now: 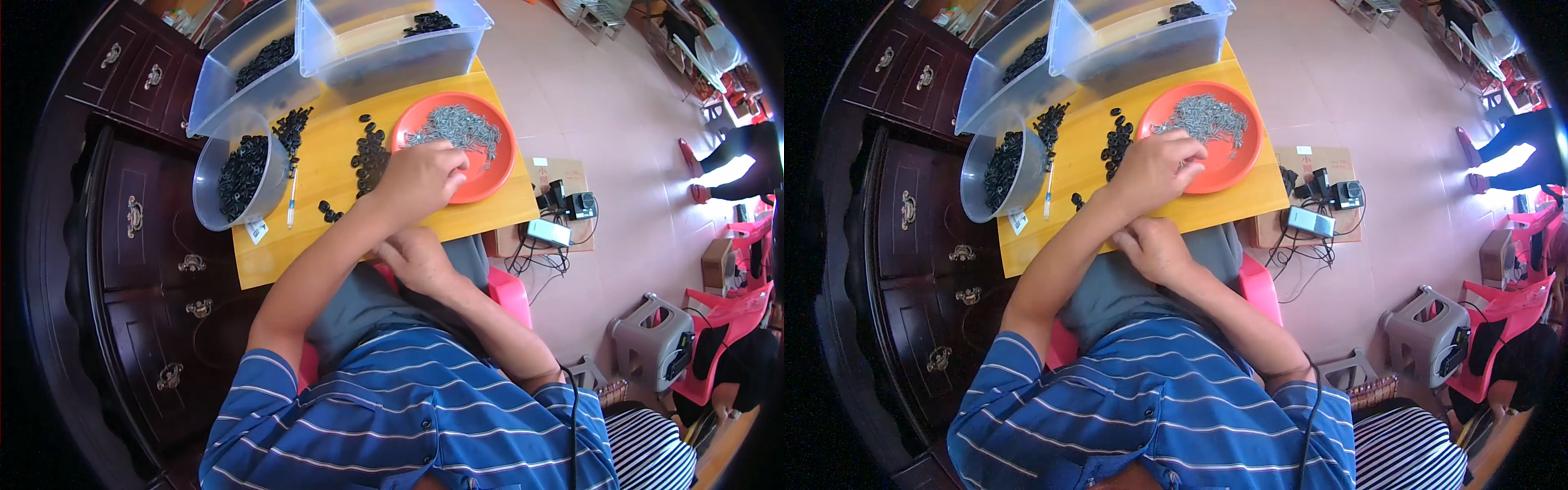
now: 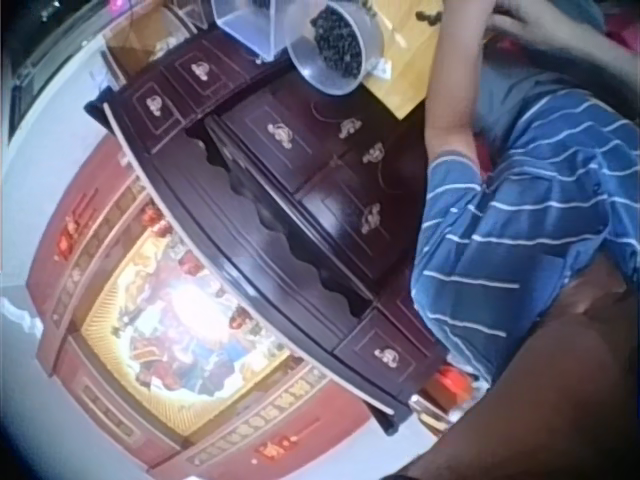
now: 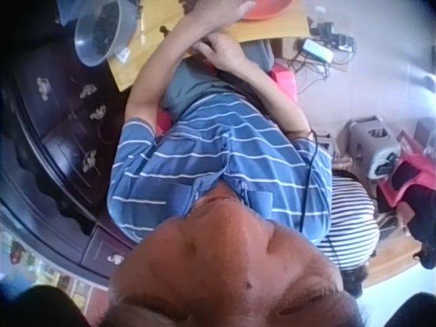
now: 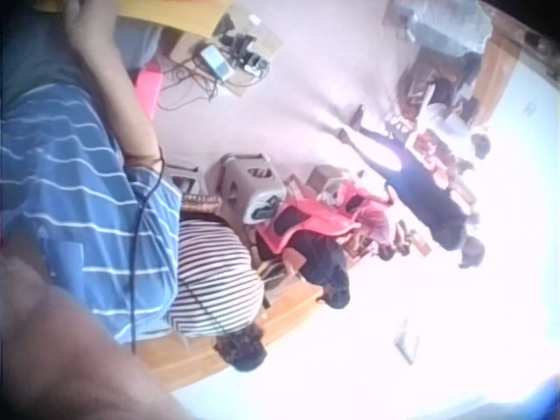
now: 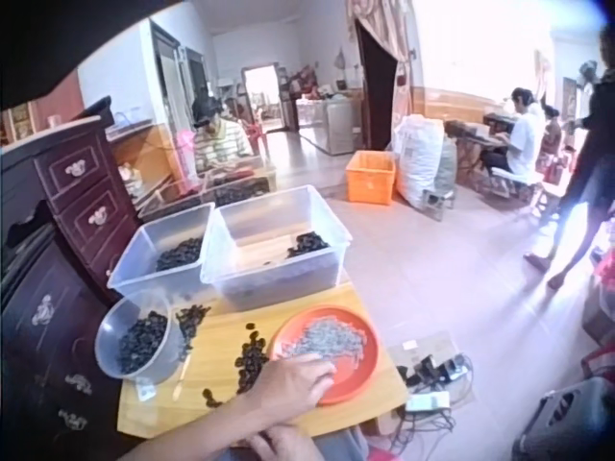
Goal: The person sits at a yellow table and assembles small black plastic components with metal screws. They pick up a black plastic piece, insert a screw from a red plate, and tighten it by hand. The person repeats this process for multiple units, occasionally moving the finished items aside on the table.
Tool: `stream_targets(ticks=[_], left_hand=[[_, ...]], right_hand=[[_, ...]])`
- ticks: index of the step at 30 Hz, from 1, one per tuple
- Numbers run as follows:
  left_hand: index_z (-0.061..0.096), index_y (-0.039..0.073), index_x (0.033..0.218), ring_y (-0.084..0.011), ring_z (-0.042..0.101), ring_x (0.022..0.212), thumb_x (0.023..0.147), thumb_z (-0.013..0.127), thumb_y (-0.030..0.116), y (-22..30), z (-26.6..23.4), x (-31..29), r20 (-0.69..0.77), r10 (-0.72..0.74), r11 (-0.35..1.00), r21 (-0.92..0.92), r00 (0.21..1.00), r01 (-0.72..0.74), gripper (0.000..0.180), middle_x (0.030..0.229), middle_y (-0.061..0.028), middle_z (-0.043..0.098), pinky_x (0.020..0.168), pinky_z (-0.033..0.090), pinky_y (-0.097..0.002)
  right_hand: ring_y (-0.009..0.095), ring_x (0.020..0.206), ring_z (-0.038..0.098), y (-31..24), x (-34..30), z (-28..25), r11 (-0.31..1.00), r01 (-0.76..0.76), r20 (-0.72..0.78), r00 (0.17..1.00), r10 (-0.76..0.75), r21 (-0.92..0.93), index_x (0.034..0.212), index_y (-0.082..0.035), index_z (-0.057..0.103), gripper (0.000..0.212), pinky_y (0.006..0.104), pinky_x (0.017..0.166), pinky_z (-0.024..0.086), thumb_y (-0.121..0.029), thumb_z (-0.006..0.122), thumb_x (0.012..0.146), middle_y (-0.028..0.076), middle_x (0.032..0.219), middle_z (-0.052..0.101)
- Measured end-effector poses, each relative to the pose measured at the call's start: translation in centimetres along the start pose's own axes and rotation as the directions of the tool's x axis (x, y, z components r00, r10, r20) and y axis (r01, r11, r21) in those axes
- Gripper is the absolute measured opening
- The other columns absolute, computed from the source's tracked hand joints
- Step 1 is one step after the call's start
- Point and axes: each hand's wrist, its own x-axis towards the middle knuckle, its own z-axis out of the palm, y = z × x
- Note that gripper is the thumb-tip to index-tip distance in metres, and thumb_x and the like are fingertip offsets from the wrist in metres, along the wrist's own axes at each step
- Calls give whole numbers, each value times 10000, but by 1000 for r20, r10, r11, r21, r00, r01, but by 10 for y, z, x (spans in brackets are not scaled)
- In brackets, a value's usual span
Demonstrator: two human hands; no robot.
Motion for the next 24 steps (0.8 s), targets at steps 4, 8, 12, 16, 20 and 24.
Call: stream_targets(ticks=[4,8,12,16,20,24], left_hand=[[705,82,890,-312,687,852,836,725,189,-3,26,24,134,-15,1000,28,991,12,121,932,-85,699,721,553,-444],[706,92,882,-310,687,857,833,722,225,-13,41,38,205,-18,997,79,979,2,143,907,-79,699,725,554,-458],[706,103,878,-306,689,867,848,695,220,-18,47,39,197,1,992,126,980,-27,121,889,-71,701,725,557,-459],[706,103,886,-303,691,876,857,673,207,-15,50,42,193,27,985,162,981,-59,112,902,-66,702,727,560,-456],[708,94,894,-302,692,884,855,669,194,-11,48,41,201,20,980,189,979,-59,114,922,-69,700,736,565,-456],[700,84,885,-307,691,897,850,668,184,-12,50,43,223,35,979,189,974,-78,110,933,-79,698,742,571,-451]], right_hand=[[392,854,704,-1,0,1,1000,3,38,999,-3,1,1007,-23,709,175,466,760,549,-173,654,934,196,900,724],[396,860,702,-5,0,-1,1000,-25,37,999,25,8,1020,-25,690,183,473,768,548,-181,640,938,199,899,723],[370,887,718,-2,0,-1,998,-58,68,996,60,-32,1043,-9,699,193,436,779,556,-171,656,949,193,921,730],[402,878,702,-3,0,-3,995,-81,70,994,85,-61,1033,-18,691,214,478,777,546,-205,647,941,216,910,717],[452,856,676,-4,0,-3,998,-46,34,998,48,-36,1007,-28,676,228,545,770,530,-236,634,922,246,877,696],[455,862,674,-4,0,-3,997,-65,38,997,67,-47,1003,-19,675,235,545,773,530,-235,637,919,251,883,694]])
